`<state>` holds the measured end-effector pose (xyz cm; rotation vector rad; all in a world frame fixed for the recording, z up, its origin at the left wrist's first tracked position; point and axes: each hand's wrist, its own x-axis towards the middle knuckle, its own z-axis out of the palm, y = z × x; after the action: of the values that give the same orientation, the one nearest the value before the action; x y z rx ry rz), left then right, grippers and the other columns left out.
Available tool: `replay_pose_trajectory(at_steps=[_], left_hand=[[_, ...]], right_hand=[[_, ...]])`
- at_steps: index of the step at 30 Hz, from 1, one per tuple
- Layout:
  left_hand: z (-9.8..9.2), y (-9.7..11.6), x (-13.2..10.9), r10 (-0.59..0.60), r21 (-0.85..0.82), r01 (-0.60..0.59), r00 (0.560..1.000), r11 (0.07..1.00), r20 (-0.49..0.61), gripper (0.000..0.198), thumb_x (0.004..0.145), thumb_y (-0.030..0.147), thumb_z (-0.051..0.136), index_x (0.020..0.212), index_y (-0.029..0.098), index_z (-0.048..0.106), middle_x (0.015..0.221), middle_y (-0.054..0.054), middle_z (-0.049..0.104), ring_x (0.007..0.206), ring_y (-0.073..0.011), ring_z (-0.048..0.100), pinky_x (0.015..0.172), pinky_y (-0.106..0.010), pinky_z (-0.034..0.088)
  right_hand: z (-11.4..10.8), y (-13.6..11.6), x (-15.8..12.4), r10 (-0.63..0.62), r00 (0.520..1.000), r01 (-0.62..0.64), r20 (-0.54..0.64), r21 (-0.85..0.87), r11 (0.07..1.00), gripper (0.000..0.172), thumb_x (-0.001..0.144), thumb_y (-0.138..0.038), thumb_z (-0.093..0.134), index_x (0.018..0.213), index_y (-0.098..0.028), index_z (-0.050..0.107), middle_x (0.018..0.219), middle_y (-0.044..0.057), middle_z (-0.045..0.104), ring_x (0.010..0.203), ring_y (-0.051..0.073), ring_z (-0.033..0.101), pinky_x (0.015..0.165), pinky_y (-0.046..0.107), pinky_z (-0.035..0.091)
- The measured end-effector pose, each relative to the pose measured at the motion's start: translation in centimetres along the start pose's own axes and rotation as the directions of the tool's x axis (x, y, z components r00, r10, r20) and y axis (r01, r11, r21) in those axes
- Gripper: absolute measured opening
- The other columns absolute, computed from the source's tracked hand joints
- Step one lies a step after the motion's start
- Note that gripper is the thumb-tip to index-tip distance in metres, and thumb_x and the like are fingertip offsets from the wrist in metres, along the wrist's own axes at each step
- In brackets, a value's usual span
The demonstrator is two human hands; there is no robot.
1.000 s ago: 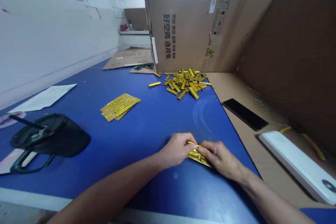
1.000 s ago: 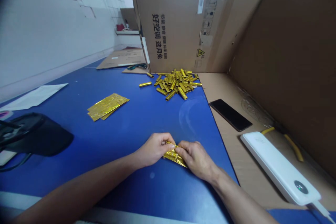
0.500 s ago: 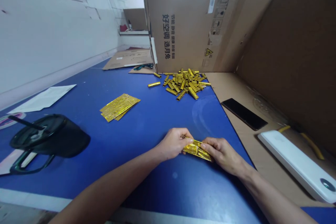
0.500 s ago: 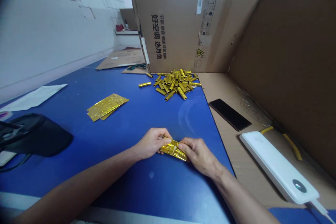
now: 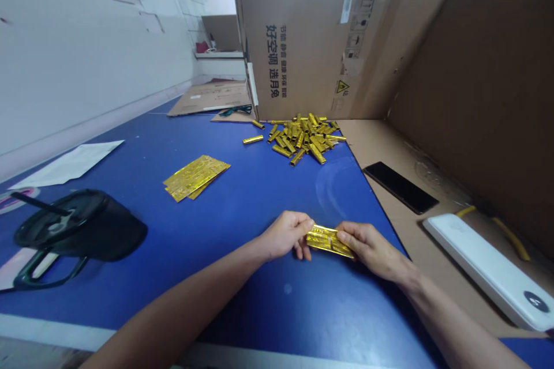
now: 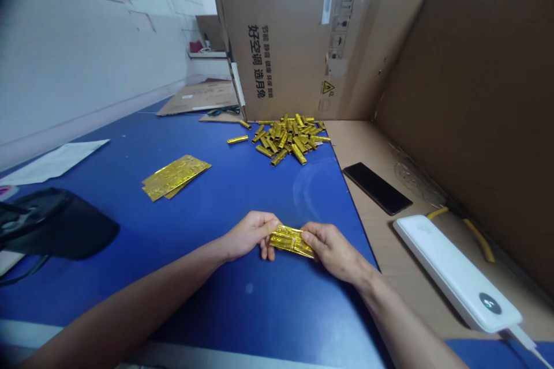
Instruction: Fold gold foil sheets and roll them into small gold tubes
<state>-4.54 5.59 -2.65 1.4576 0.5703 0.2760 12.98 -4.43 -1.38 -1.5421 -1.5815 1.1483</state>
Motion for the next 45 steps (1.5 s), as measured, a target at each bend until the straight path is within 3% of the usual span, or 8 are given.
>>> replay_pose_trajectory(at_steps=[10,20,25,29,34,39,45], left_hand=[[0.7,-0.1,0.0,-0.058,0.005,0.059,0.992,0.998,-0.111,0.018,0.079,0.029,0.044,0.072,0.013,0.046,0.042,0.003,0.052,0.034,-0.0104,0.053,0.031,-0.015,0.037],[0.9,-0.4,-0.1,-0.009,0.022,0.012,0.991,1.000,-0.135,0.024,0.078,0.036,0.046,0.073,0.012,0.048,0.041,0.004,0.050,0.035,-0.0103,0.053,0.032,-0.015,0.037],[1.0,-0.3,-0.3,0.002,0.036,0.002,0.995,0.999,-0.103,0.019,0.077,0.030,0.049,0.076,0.011,0.050,0.049,0.001,0.055,0.041,-0.0091,0.055,0.038,-0.016,0.041],[1.0,-0.2,-0.3,-0.001,0.086,0.012,0.992,0.996,-0.125,0.016,0.076,0.027,0.050,0.075,0.011,0.051,0.043,0.003,0.052,0.035,-0.0072,0.050,0.034,-0.015,0.037],[1.3,-0.2,-0.5,0.016,0.155,0.008,0.988,0.988,-0.151,0.016,0.077,0.027,0.048,0.074,0.012,0.052,0.042,0.005,0.049,0.032,-0.0063,0.047,0.032,-0.014,0.033],[1.7,-0.6,-1.0,0.034,0.240,-0.001,0.990,0.971,-0.135,0.018,0.077,0.030,0.048,0.075,0.013,0.054,0.045,0.005,0.048,0.036,-0.0064,0.049,0.033,-0.013,0.031],[1.5,-0.3,-0.9,0.030,0.212,0.000,0.990,0.977,-0.138,0.015,0.077,0.027,0.047,0.075,0.013,0.053,0.043,0.006,0.047,0.034,-0.0054,0.047,0.033,-0.013,0.032]], right_hand=[[0.4,0.0,0.2,0.047,0.997,-0.038,-0.068,0.129,0.991,0.027,0.076,-0.043,0.052,0.079,-0.016,0.051,0.058,-0.005,0.044,0.047,0.006,0.034,0.042,0.019,0.026],[0.5,0.0,0.1,0.120,0.992,-0.114,-0.047,0.101,0.988,0.032,0.080,-0.046,0.042,0.071,-0.016,0.049,0.048,-0.005,0.047,0.034,0.005,0.034,0.033,0.018,0.023],[0.4,0.2,0.1,0.108,0.993,-0.102,-0.045,0.115,0.988,0.031,0.080,-0.045,0.043,0.070,-0.016,0.050,0.048,-0.006,0.046,0.033,0.004,0.033,0.032,0.018,0.024],[0.6,-0.1,0.1,0.115,0.992,-0.110,-0.047,0.108,0.988,0.031,0.079,-0.045,0.044,0.070,-0.016,0.051,0.047,-0.006,0.045,0.034,0.004,0.034,0.033,0.017,0.024],[1.0,-0.7,0.0,0.070,0.997,-0.068,-0.020,0.099,0.993,0.033,0.076,-0.046,0.050,0.084,-0.014,0.056,0.057,-0.004,0.046,0.044,0.006,0.036,0.039,0.018,0.027],[1.4,-0.8,-0.1,0.030,1.000,-0.030,-0.002,0.055,0.998,0.035,0.080,-0.046,0.045,0.070,-0.014,0.056,0.056,-0.004,0.041,0.050,0.007,0.033,0.044,0.020,0.026],[1.0,-0.8,0.0,0.023,0.999,-0.026,0.034,0.097,0.995,0.036,0.081,-0.046,0.042,0.073,-0.014,0.058,0.053,-0.005,0.040,0.046,0.006,0.032,0.042,0.019,0.025]])
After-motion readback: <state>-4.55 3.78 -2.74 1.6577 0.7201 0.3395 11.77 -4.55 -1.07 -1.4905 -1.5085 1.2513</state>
